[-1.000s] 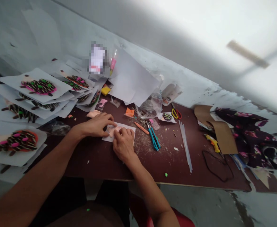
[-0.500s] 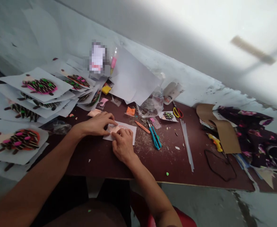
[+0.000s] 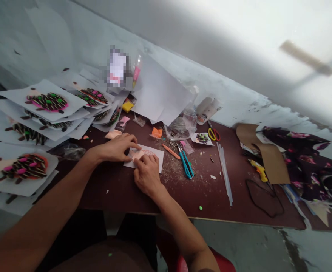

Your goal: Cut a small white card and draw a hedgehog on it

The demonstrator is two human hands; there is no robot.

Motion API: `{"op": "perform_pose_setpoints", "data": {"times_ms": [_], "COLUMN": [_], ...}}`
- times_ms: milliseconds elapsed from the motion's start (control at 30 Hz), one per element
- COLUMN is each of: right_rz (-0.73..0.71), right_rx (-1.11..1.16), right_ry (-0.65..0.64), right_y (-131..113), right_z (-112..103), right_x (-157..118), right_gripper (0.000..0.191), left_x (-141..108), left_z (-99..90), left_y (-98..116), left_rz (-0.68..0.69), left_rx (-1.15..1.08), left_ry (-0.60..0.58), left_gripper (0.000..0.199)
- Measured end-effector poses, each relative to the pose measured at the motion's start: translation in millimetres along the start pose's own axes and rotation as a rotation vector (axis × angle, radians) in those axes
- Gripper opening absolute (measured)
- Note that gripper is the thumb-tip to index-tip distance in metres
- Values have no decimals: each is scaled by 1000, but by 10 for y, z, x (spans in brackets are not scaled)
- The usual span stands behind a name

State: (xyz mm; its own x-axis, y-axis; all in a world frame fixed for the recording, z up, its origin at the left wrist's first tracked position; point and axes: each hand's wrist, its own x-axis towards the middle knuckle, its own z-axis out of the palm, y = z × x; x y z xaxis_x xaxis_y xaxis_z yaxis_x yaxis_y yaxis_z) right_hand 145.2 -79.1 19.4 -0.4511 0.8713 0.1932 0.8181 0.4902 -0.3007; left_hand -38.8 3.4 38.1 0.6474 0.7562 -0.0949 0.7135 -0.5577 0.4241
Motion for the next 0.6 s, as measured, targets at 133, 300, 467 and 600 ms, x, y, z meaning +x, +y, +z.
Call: {"op": "perform_pose_setpoints", "data": {"times_ms": [133, 300, 467, 600], "right_rz": [28, 25, -23, -46], "right_rx": [34, -28, -8, 41], "right_ry": [48, 20, 19, 60], "right_y": [35, 10, 15, 47], "right_z": [2, 12, 27, 39], "right_x": [19, 43, 40, 31], "right_gripper": [43, 37, 33, 36], "left_x": [3, 6, 0, -4], "left_z": [15, 17, 0, -11], "left_y": [-39, -71, -66, -52], "left_rz": [24, 32, 27, 15], "left_rx": [-15, -13, -25, -26], "left_ry": [3, -13, -25, -29], "left_gripper": [50, 51, 50, 49]}}
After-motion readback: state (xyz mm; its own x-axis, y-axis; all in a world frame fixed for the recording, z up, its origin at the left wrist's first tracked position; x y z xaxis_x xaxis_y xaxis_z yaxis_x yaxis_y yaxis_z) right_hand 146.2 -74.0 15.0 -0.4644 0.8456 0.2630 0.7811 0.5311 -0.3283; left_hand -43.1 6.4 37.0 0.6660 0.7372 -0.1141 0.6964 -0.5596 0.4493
